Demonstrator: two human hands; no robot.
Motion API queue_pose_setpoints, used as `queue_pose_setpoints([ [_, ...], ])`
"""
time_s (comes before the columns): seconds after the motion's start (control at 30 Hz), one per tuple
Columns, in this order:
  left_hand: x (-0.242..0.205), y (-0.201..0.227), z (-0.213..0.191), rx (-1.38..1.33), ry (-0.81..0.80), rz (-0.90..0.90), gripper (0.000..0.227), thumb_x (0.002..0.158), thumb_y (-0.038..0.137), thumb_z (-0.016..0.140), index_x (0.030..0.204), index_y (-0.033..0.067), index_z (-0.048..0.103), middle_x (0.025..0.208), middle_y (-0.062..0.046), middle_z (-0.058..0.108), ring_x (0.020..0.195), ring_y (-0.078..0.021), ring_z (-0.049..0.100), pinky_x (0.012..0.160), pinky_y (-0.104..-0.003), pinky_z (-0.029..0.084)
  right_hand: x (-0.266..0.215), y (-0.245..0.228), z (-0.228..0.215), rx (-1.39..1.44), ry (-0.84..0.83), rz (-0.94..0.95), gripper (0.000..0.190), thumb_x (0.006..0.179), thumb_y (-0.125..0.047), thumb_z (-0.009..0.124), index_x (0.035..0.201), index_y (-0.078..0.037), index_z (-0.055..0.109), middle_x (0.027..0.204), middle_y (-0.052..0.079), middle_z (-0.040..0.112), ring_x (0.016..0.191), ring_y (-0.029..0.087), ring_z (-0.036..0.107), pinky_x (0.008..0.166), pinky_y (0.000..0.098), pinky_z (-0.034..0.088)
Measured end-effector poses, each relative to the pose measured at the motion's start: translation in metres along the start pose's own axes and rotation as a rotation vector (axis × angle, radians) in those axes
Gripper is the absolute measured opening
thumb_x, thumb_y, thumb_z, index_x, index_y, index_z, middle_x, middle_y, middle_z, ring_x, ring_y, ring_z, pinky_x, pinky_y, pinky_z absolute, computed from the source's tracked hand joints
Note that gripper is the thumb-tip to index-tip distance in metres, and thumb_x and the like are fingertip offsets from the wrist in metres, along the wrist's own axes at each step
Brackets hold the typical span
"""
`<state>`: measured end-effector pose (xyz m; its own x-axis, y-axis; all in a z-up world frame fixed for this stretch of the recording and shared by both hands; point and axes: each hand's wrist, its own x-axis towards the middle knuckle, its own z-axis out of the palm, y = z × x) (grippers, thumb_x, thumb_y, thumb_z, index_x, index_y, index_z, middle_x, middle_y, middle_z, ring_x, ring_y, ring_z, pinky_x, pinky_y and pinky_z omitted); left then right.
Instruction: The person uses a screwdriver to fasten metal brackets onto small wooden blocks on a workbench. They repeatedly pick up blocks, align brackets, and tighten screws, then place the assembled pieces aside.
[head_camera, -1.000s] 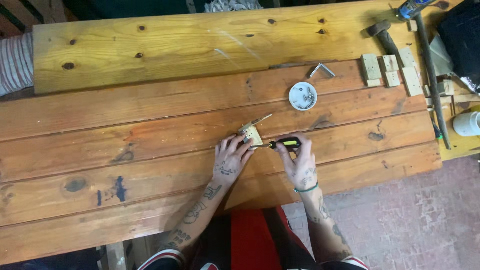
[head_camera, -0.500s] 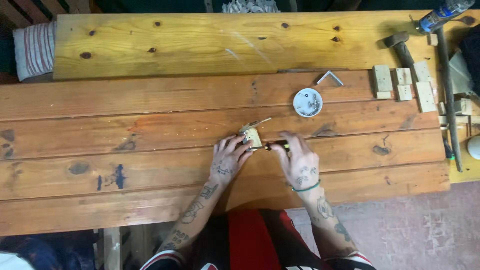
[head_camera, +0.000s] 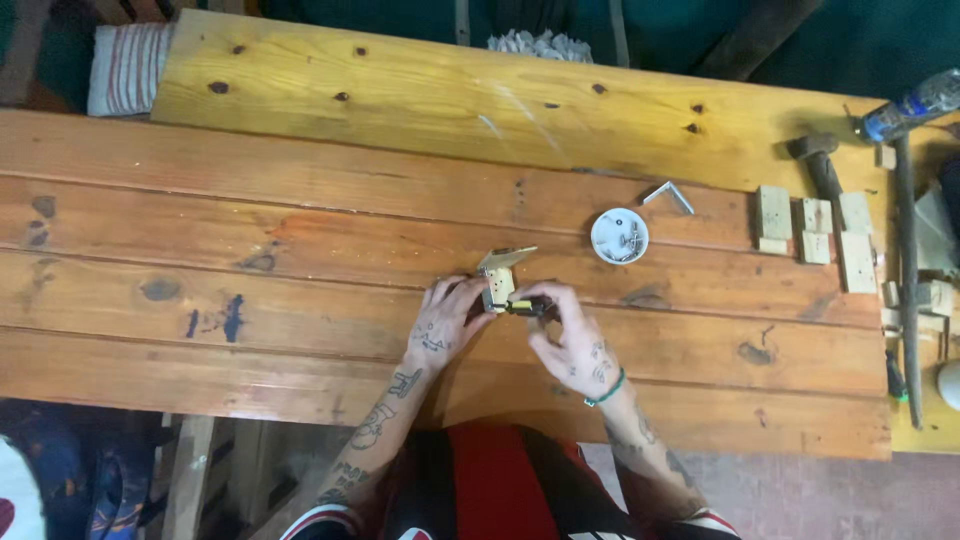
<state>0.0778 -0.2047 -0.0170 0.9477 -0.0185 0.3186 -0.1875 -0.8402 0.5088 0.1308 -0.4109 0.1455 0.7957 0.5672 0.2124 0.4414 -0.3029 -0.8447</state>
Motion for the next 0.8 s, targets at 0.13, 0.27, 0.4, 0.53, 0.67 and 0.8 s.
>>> queue_pose_setpoints([
  [0.13,-0.001,-0.002,0.003,0.125,0.055,0.056,0.048,0.092,0.052,0.068,0.131,0.0248,0.064,0.134,0.003,0.061,0.123,-0.0250,0.055,0.093,-0.039,0.048,0.003,0.002,0.002,0.071,-0.055,-0.010,0.037,0.088,-0.003,0.066,0.123,-0.006,0.056,0.118,0.017,0.068,0.098,0.036,0.073,0.071,0.0434,0.065],
  [0.27,-0.005,-0.003,0.006,0.138,0.043,0.086,0.042,0.095,0.047,0.068,0.129,0.0239,0.069,0.134,-0.001,0.059,0.120,-0.0277,0.057,0.087,-0.040,0.050,0.007,0.012,0.012,0.034,0.130,-0.200,0.032,0.088,-0.008,0.077,0.118,-0.003,0.064,0.108,0.015,0.063,0.091,0.027,0.067,0.069,0.0350,0.063],
  [0.4,-0.004,-0.001,0.001,0.136,0.099,0.127,0.033,0.094,0.041,0.072,0.122,0.0240,0.074,0.133,-0.001,0.062,0.128,-0.0284,0.054,0.091,-0.043,0.050,0.008,0.006,0.005,0.138,0.093,-0.179,0.035,0.089,-0.003,0.072,0.124,-0.003,0.067,0.105,0.014,0.061,0.068,0.017,0.063,0.053,0.0286,0.058],
  [0.53,-0.003,0.004,0.000,0.152,0.115,0.115,0.026,0.093,0.040,0.073,0.114,0.0255,0.076,0.138,0.003,0.062,0.130,-0.0254,0.054,0.092,-0.042,0.049,0.003,0.013,0.005,0.349,0.086,-0.032,0.043,0.089,0.013,0.049,0.131,0.004,0.052,0.118,0.022,0.063,0.054,0.014,0.066,0.050,0.0304,0.058],
  [0.67,-0.003,0.002,0.002,0.169,0.118,0.114,0.029,0.094,0.041,0.071,0.119,0.0266,0.074,0.139,0.002,0.062,0.131,-0.0251,0.055,0.093,-0.042,0.050,-0.002,0.027,0.007,0.400,0.087,-0.031,0.054,0.080,0.015,0.046,0.133,0.003,0.049,0.128,0.024,0.052,0.068,0.022,0.068,0.057,0.0340,0.061],
  [0.8,-0.002,0.009,-0.006,0.141,0.064,0.081,0.028,0.094,0.042,0.071,0.117,0.0278,0.075,0.138,0.001,0.061,0.131,-0.0263,0.055,0.096,-0.044,0.049,0.002,0.016,0.004,0.240,0.188,-0.019,0.044,0.089,-0.005,0.072,0.129,0.002,0.057,0.117,0.020,0.051,0.085,0.029,0.067,0.064,0.0385,0.064],
])
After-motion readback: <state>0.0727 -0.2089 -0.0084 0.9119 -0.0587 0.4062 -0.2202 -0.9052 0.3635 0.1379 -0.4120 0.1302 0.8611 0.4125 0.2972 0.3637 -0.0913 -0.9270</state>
